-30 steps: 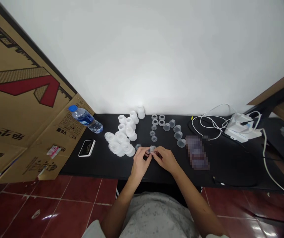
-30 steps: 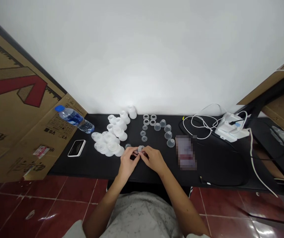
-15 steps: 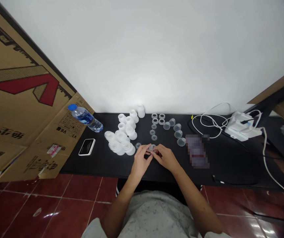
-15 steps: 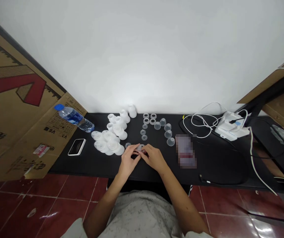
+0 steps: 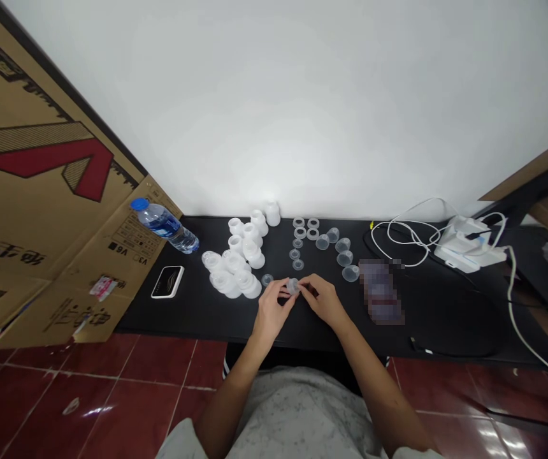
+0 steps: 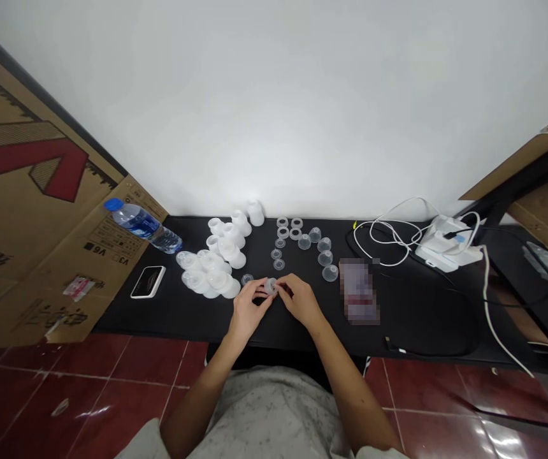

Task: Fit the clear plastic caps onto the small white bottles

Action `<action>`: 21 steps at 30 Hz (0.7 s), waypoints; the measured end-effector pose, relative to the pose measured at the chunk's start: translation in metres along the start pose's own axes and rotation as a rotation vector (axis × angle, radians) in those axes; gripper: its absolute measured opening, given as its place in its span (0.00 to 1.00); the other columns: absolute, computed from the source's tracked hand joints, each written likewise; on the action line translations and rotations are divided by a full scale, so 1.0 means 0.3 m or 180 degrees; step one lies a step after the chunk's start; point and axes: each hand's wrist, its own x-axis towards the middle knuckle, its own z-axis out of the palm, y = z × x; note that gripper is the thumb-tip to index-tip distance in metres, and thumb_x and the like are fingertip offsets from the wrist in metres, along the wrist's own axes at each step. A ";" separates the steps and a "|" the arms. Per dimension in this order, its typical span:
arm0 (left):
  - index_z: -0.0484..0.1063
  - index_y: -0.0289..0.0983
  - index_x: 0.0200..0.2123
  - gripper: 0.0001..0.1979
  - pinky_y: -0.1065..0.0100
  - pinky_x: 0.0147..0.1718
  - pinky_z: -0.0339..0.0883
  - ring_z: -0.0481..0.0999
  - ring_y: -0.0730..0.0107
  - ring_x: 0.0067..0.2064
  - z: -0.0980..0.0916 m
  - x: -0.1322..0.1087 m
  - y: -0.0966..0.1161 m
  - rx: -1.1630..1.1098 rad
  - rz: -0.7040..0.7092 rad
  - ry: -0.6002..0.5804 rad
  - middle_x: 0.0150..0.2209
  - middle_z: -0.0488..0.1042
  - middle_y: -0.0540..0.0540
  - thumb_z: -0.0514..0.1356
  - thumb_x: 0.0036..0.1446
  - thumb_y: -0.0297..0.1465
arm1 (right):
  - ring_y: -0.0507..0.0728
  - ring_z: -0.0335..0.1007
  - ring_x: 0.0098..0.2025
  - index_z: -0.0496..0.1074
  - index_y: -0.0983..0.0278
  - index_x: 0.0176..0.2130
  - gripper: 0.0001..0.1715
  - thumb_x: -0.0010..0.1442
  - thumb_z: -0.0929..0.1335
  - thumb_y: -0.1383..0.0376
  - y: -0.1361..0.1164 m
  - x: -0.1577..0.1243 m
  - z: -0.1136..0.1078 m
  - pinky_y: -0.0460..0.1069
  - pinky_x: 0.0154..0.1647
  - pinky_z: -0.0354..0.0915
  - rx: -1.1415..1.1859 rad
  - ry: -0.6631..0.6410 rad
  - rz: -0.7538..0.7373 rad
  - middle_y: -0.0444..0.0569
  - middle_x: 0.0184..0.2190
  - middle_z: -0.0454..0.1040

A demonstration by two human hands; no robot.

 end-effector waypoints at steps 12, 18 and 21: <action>0.74 0.42 0.61 0.19 0.64 0.40 0.85 0.84 0.65 0.44 -0.001 0.006 0.011 0.0178 0.0199 0.0015 0.55 0.79 0.41 0.68 0.68 0.30 | 0.57 0.76 0.33 0.79 0.59 0.42 0.12 0.75 0.70 0.56 -0.019 0.004 -0.017 0.50 0.35 0.69 0.0364 0.0067 0.0197 0.48 0.35 0.81; 0.75 0.43 0.61 0.18 0.62 0.43 0.83 0.83 0.66 0.40 -0.007 0.002 0.005 0.0298 0.0276 -0.0162 0.54 0.80 0.41 0.66 0.71 0.31 | 0.58 0.77 0.35 0.79 0.59 0.42 0.10 0.75 0.70 0.58 -0.016 0.001 -0.016 0.51 0.38 0.70 0.0401 0.0005 0.0134 0.47 0.35 0.81; 0.75 0.42 0.61 0.17 0.61 0.44 0.82 0.82 0.66 0.39 -0.005 -0.003 0.004 0.0339 0.0231 -0.0126 0.52 0.80 0.41 0.66 0.71 0.33 | 0.58 0.77 0.35 0.78 0.59 0.43 0.10 0.76 0.69 0.58 -0.015 -0.001 -0.015 0.51 0.38 0.70 0.0426 -0.0070 0.0051 0.47 0.35 0.80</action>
